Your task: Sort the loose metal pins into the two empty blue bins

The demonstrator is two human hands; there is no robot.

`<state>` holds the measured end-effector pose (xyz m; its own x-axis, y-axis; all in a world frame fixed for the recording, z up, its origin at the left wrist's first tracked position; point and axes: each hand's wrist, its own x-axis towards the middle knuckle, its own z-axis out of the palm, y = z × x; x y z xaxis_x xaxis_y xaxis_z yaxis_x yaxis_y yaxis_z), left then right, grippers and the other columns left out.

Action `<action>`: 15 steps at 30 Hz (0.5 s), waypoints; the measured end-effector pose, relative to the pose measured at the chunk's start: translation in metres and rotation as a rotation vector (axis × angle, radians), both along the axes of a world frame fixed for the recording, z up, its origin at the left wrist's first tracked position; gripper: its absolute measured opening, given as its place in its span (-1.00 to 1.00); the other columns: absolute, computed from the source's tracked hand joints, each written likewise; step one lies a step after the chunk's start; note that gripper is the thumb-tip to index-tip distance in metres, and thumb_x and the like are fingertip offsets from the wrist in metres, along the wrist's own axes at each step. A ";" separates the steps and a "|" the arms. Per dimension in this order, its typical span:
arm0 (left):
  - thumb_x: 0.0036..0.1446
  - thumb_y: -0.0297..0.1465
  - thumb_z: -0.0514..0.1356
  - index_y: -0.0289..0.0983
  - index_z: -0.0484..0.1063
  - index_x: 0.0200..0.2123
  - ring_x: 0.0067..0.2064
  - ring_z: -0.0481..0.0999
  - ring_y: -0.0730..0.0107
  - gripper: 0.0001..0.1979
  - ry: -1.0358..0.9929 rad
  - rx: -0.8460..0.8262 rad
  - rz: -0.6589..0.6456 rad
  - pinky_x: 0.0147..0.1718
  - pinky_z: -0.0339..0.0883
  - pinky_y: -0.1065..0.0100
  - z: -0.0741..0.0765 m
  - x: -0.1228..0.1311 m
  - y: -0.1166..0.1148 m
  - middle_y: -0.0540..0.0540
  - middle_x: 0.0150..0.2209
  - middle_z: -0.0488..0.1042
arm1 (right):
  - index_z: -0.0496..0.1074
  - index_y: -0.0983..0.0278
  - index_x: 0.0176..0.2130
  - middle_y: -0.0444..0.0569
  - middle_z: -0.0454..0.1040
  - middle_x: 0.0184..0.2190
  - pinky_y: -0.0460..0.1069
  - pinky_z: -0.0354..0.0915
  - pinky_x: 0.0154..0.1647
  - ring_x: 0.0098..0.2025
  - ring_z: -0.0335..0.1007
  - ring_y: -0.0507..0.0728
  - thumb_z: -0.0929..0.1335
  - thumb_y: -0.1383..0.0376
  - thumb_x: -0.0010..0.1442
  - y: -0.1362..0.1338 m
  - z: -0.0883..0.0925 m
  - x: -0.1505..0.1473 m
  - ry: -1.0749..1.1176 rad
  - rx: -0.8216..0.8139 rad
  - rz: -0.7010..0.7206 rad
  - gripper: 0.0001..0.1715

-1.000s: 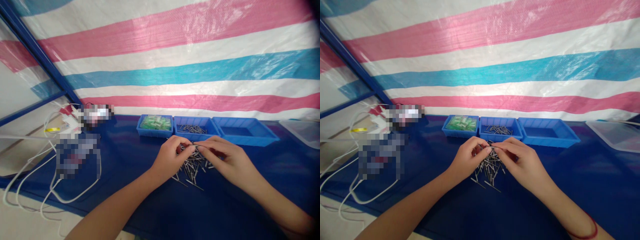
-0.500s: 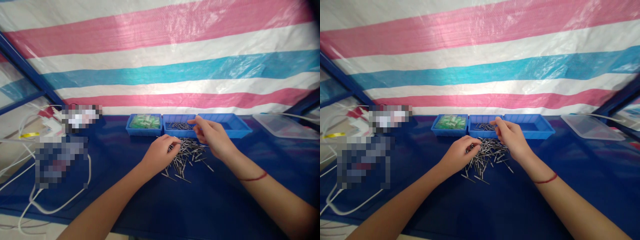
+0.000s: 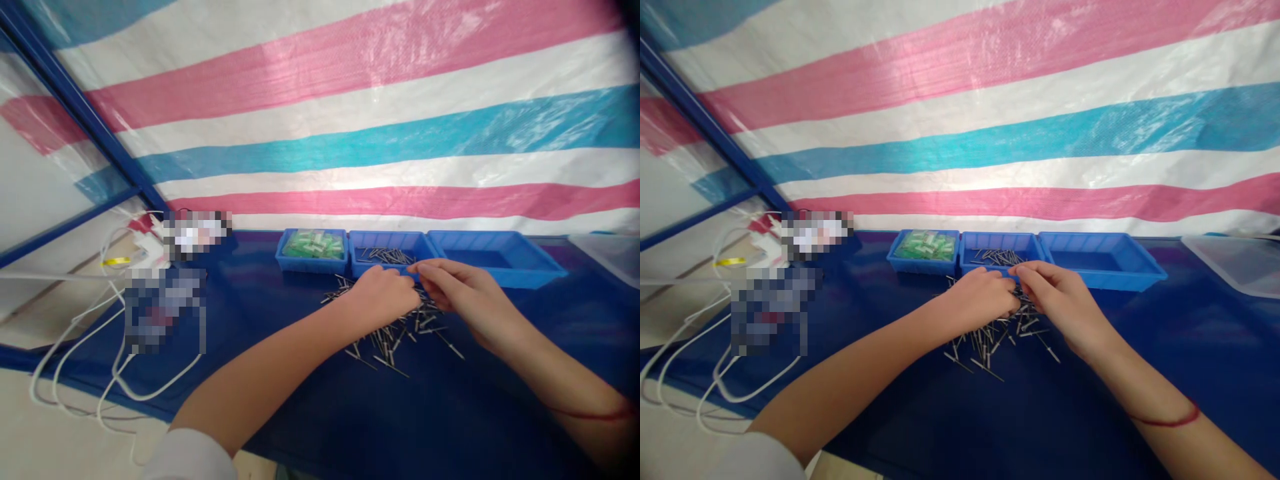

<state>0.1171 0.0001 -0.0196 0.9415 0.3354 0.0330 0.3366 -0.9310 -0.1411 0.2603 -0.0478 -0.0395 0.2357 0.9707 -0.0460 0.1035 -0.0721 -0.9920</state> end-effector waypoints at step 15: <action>0.31 -0.38 0.03 -0.27 0.41 -0.21 -0.21 0.47 0.30 -0.83 -0.277 -0.070 0.087 -0.24 0.21 0.30 0.003 -0.035 -0.004 -0.04 -0.29 0.53 | 0.42 0.27 -0.47 -0.12 0.30 -0.59 -0.06 0.02 -0.59 -0.57 0.11 0.00 0.29 -0.04 0.16 -0.007 0.013 0.001 -0.375 0.089 0.190 -0.54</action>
